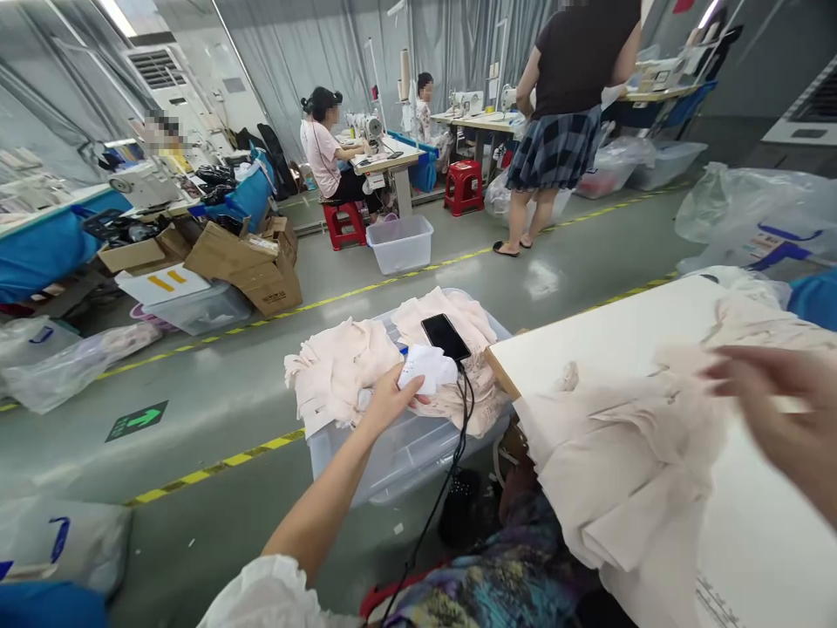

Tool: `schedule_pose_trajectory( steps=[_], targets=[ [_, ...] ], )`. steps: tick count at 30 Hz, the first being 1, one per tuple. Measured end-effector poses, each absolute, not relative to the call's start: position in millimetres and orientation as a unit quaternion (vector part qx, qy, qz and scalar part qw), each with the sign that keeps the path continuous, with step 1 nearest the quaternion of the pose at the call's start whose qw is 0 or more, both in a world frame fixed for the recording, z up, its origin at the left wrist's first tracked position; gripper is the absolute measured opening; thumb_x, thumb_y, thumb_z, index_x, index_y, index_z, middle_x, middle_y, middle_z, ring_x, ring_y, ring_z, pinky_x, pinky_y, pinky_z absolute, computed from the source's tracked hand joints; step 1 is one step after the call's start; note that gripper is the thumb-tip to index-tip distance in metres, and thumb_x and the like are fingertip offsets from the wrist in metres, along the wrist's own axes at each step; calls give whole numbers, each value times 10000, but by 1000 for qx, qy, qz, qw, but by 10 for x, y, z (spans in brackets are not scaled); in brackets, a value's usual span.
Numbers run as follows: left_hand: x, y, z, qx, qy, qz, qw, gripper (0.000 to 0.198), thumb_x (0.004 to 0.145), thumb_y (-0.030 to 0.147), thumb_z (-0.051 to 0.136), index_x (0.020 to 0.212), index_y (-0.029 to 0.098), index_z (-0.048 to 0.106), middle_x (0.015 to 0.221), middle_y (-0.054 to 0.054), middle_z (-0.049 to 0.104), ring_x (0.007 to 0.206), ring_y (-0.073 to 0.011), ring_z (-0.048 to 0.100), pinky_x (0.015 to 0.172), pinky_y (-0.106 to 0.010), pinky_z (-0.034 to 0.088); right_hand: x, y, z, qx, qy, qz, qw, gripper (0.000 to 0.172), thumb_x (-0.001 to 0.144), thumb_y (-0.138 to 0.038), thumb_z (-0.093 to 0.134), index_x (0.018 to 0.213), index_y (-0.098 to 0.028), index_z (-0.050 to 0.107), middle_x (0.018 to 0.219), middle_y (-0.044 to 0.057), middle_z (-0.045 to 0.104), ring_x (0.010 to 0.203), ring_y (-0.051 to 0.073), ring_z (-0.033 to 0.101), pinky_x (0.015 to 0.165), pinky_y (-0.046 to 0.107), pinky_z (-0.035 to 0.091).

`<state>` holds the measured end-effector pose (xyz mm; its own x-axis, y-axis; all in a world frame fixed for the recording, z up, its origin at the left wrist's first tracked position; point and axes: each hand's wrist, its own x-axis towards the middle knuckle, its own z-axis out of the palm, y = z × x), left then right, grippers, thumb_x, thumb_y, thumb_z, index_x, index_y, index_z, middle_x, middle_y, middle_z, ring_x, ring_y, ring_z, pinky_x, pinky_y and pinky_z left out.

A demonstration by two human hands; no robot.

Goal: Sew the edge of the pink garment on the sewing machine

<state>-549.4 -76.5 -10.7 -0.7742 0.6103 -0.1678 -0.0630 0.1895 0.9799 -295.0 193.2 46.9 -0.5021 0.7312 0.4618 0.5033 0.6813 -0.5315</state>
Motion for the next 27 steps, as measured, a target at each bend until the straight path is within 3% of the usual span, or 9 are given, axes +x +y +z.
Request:
schedule_pose_trajectory(
  steps=[4, 7, 9, 11, 13, 16, 18, 21, 27],
  targets=[
    [-5169, -828, -69, 292, 719, 572, 265, 134, 770, 313, 657, 835, 196, 648, 630, -25, 681, 624, -227, 652, 624, -288, 458, -3526, 967, 380, -173, -866, 419, 212, 368, 837, -587, 534, 1020, -278, 616, 982, 104, 712, 829, 286, 684, 617, 409, 575],
    [-5012, -903, -42, 335, 726, 547, 247, 185, 769, 311, 661, 916, 203, 691, 721, -39, 702, 720, -243, 656, 763, -318, 470, -3929, 519, 211, -114, -875, 423, 206, 291, 827, -510, 552, 921, -242, 616, 911, 84, 690, 821, 266, 653, 633, 374, 550],
    [-4978, -987, -36, 323, 712, 570, 253, 323, 715, 301, 719, 1022, 203, 693, 919, -74, 726, 878, -265, 652, 845, -335, 471, -4016, 374, 127, -104, -879, 399, 240, 244, 854, -459, 510, 831, -235, 603, 851, 75, 670, 834, 263, 627, 679, 374, 530],
    [-4987, -1084, -50, 271, 661, 631, 303, 556, 650, 322, 780, 1175, 205, 641, 1212, -113, 656, 1073, -291, 605, 870, -346, 491, -3973, 311, 94, -106, -870, 409, 254, 233, 859, -436, 499, 809, -229, 595, 815, 64, 657, 822, 256, 612, 702, 370, 513],
    [-5004, -1161, -82, 196, 589, 678, 393, 674, 648, 439, 779, 1244, 186, 594, 1331, -146, 581, 1153, -313, 575, 817, -359, 534, -3866, 290, 106, -107, -850, 463, 226, 241, 846, -447, 520, 841, -221, 601, 806, 51, 654, 775, 238, 606, 661, 346, 502],
    [-4988, -1185, -134, 123, 529, 679, 494, 655, 663, 581, 731, 1119, 119, 642, 1135, -182, 682, 1017, -326, 650, 688, -361, 572, -3713, 285, 156, -94, -813, 550, 164, 294, 812, -492, 567, 865, -205, 606, 852, 52, 654, 742, 218, 595, 582, 302, 472],
    [-4945, -1146, -153, 113, 510, 691, 499, 603, 623, 502, 794, 1048, 98, 654, 999, -164, 721, 930, -305, 680, 688, -347, 575, -3653, 292, 174, -91, -802, 573, 141, 333, 782, -530, 600, 827, -200, 596, 836, 48, 638, 720, 208, 580, 559, 288, 453],
    [-4879, -1075, -165, 87, 488, 753, 432, 519, 593, 350, 834, 1013, 109, 648, 975, -126, 731, 912, -264, 688, 750, -330, 575, -3611, 324, 143, -130, -797, 570, 152, 381, 756, -575, 617, 737, -202, 541, 709, 13, 560, 647, 179, 526, 522, 271, 416],
    [-4820, -1063, -210, 64, 529, 780, 327, 422, 710, 382, 751, 1041, 142, 643, 1046, -99, 723, 935, -238, 682, 722, -303, 579, -3586, 395, 1, -178, -808, 531, 183, 370, 749, -552, 590, 676, -211, 465, 638, -24, 446, 615, 158, 449, 514, 261, 361]
  ],
)
